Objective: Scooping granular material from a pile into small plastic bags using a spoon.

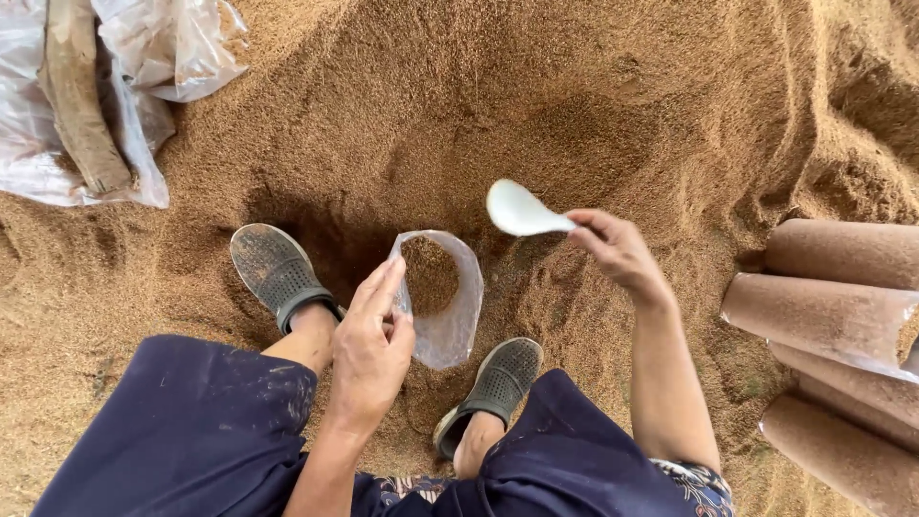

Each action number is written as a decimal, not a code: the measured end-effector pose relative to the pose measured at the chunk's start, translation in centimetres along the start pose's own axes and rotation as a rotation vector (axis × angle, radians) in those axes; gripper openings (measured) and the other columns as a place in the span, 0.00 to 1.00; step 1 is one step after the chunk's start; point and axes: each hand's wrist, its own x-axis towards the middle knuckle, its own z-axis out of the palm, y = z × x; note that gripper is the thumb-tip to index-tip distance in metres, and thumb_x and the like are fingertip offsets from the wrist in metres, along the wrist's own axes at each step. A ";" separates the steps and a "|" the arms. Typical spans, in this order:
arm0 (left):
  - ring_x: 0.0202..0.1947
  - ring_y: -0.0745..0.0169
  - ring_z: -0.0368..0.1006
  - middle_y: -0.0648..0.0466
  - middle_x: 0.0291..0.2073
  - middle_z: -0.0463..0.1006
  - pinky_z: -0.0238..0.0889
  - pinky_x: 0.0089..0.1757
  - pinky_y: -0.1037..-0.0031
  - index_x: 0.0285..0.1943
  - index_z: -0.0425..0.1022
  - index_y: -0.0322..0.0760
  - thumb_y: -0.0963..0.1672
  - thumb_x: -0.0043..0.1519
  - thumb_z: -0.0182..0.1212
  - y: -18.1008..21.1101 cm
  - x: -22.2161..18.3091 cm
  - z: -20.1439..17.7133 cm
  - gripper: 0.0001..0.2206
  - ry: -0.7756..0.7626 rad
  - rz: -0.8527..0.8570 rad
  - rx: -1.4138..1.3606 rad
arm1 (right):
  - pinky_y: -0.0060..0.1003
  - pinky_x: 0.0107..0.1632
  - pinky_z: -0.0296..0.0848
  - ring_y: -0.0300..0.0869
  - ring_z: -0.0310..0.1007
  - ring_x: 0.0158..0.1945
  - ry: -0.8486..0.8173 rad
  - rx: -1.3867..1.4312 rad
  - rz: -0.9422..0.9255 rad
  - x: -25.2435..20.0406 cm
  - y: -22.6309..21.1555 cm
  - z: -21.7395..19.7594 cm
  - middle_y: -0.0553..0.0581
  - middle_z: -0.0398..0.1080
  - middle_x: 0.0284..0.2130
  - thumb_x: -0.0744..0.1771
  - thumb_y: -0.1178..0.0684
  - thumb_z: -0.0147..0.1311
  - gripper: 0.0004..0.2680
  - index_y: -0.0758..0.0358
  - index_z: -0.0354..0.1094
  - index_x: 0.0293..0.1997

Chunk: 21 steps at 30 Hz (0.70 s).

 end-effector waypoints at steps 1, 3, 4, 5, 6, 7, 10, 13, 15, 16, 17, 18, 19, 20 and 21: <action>0.32 0.67 0.78 0.40 0.66 0.68 0.73 0.32 0.84 0.69 0.65 0.30 0.32 0.55 0.55 0.0 0.1 0.0 0.28 -0.003 0.000 0.002 | 0.23 0.22 0.55 0.32 0.55 0.21 0.001 0.003 0.002 1.0 0.7 1.0 0.51 0.70 0.27 0.67 0.58 0.52 0.11 0.60 0.72 0.55; 0.29 0.70 0.76 0.43 0.67 0.68 0.73 0.30 0.84 0.69 0.66 0.33 0.33 0.55 0.56 0.0 0.2 0.1 0.29 -0.028 -0.057 -0.002 | 0.29 0.33 0.65 0.38 0.69 0.33 -0.116 -0.314 0.228 2.6 2.4 2.9 0.55 0.76 0.42 0.68 0.52 0.50 0.13 0.57 0.69 0.60; 0.29 0.70 0.76 0.43 0.67 0.68 0.73 0.30 0.84 0.69 0.66 0.33 0.33 0.55 0.56 0.1 0.2 0.2 0.29 -0.033 -0.059 0.001 | 0.29 0.33 0.65 0.38 0.69 0.33 -0.117 -0.310 0.233 3.9 3.8 3.0 0.55 0.76 0.42 0.68 0.52 0.50 0.13 0.57 0.69 0.60; 0.26 0.72 0.74 0.42 0.67 0.68 0.71 0.28 0.85 0.69 0.66 0.34 0.33 0.55 0.55 0.2 0.2 0.3 0.29 -0.034 -0.072 -0.014 | 0.27 0.31 0.67 0.36 0.68 0.29 -0.089 -0.363 0.199 5.2 5.3 3.2 0.55 0.77 0.42 0.68 0.52 0.51 0.13 0.55 0.70 0.60; 0.22 0.74 0.71 0.42 0.67 0.68 0.70 0.25 0.85 0.69 0.66 0.34 0.32 0.55 0.55 0.3 0.2 0.3 0.29 -0.034 -0.084 -0.028 | 0.25 0.28 0.68 0.34 0.66 0.26 -0.061 -0.413 0.162 6.5 6.7 3.4 0.54 0.77 0.41 0.68 0.52 0.53 0.13 0.53 0.70 0.60; 0.22 0.74 0.71 0.42 0.67 0.68 0.70 0.25 0.85 0.69 0.66 0.34 0.32 0.55 0.55 0.3 0.3 0.3 0.29 -0.038 -0.085 -0.023 | 0.25 0.28 0.68 0.34 0.66 0.26 -0.061 -0.407 0.165 6.5 4.8 3.0 0.54 0.77 0.41 0.68 0.52 0.53 0.13 0.53 0.70 0.60; 0.23 0.75 0.71 0.41 0.68 0.65 0.71 0.26 0.87 0.70 0.64 0.37 0.33 0.56 0.56 0.2 0.3 0.3 0.30 -0.067 -0.107 -0.012 | 0.29 0.52 0.76 0.38 0.75 0.48 0.206 -0.204 0.128 7.0 1.7 0.8 0.54 0.76 0.48 0.69 0.57 0.51 0.12 0.52 0.70 0.58; 0.24 0.74 0.72 0.41 0.67 0.67 0.71 0.26 0.86 0.69 0.65 0.34 0.32 0.54 0.56 0.2 0.3 0.4 0.29 -0.026 -0.084 -0.022 | 0.28 0.32 0.68 0.37 0.66 0.30 0.358 -0.462 -0.175 7.7 2.4 -1.7 0.59 0.74 0.47 0.70 0.57 0.51 0.10 0.60 0.70 0.58; 0.26 0.71 0.74 0.37 0.68 0.64 0.73 0.28 0.86 0.69 0.64 0.32 0.32 0.55 0.55 0.4 0.2 0.4 0.29 -0.044 -0.078 -0.055 | 0.29 0.38 0.72 0.38 0.68 0.34 0.444 -0.532 -0.309 6.7 1.3 -2.3 0.56 0.73 0.40 0.69 0.59 0.54 0.09 0.61 0.72 0.56; 0.26 0.71 0.74 0.37 0.68 0.64 0.73 0.28 0.86 0.69 0.64 0.32 0.32 0.55 0.55 0.3 0.2 0.4 0.29 -0.039 -0.077 -0.058 | 0.29 0.38 0.72 0.38 0.68 0.34 0.444 -0.536 -0.314 5.4 0.3 -2.3 0.56 0.73 0.40 0.69 0.59 0.54 0.09 0.61 0.72 0.56; 0.28 0.70 0.76 0.38 0.68 0.64 0.74 0.30 0.85 0.70 0.63 0.32 0.32 0.55 0.54 0.3 0.1 0.4 0.29 -0.042 -0.069 -0.052 | 0.28 0.35 0.69 0.38 0.67 0.34 0.441 -0.476 -0.334 4.1 -0.7 -2.1 0.57 0.73 0.41 0.69 0.60 0.54 0.09 0.62 0.71 0.56; 0.31 0.68 0.77 0.38 0.69 0.64 0.74 0.32 0.84 0.71 0.63 0.32 0.33 0.56 0.54 0.2 0.0 0.4 0.29 -0.044 -0.059 -0.044 | 0.26 0.33 0.67 0.37 0.66 0.33 0.438 -0.414 -0.354 2.9 -1.8 -2.0 0.57 0.73 0.42 0.70 0.60 0.53 0.09 0.63 0.71 0.57; 0.31 0.68 0.77 0.38 0.69 0.64 0.74 0.32 0.84 0.71 0.63 0.32 0.33 0.56 0.54 0.3 -0.1 0.4 0.29 -0.037 -0.057 -0.046 | 0.26 0.33 0.67 0.37 0.66 0.33 0.437 -0.417 -0.362 1.5 -2.1 -2.2 0.57 0.73 0.42 0.70 0.60 0.53 0.09 0.63 0.71 0.57; 0.42 0.59 0.76 0.37 0.69 0.63 0.75 0.37 0.80 0.72 0.62 0.32 0.32 0.57 0.51 0.3 -0.2 0.3 0.29 -0.055 -0.090 -0.093 | 0.32 0.39 0.67 0.40 0.67 0.38 0.393 -0.373 -0.409 0.2 -2.3 -2.2 0.60 0.71 0.42 0.70 0.60 0.54 0.09 0.61 0.72 0.57; 0.52 0.49 0.75 0.35 0.68 0.63 0.76 0.41 0.76 0.73 0.61 0.31 0.31 0.58 0.47 0.4 -0.3 0.3 0.30 -0.072 -0.123 -0.139 | 0.37 0.45 0.68 0.43 0.68 0.42 0.348 -0.330 -0.455 -1.2 -2.6 -2.3 0.62 0.70 0.42 0.71 0.60 0.55 0.09 0.58 0.73 0.57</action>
